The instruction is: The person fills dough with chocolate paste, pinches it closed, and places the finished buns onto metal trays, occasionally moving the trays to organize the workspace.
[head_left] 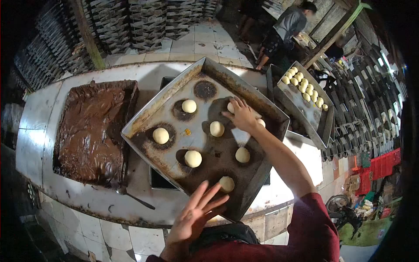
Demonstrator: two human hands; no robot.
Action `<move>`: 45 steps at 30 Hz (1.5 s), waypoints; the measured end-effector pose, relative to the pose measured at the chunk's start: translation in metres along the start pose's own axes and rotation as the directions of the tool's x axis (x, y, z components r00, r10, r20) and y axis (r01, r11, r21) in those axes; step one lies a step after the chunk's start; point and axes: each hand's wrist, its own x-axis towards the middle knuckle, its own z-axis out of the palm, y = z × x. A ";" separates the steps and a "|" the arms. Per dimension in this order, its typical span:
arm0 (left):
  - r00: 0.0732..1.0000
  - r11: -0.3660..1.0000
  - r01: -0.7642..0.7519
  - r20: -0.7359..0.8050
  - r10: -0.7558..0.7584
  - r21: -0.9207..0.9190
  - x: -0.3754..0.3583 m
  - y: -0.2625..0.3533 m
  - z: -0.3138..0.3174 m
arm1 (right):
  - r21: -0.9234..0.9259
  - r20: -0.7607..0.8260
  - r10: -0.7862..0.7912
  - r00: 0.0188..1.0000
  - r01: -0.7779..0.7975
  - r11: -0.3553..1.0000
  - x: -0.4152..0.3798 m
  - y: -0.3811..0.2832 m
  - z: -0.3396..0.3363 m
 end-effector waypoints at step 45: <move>0.607 0.646 -0.096 -0.470 0.641 0.758 -0.061 -0.133 0.043 | 0.750 -0.521 -0.392 0.759 0.625 0.214 -0.302 -0.100 -0.120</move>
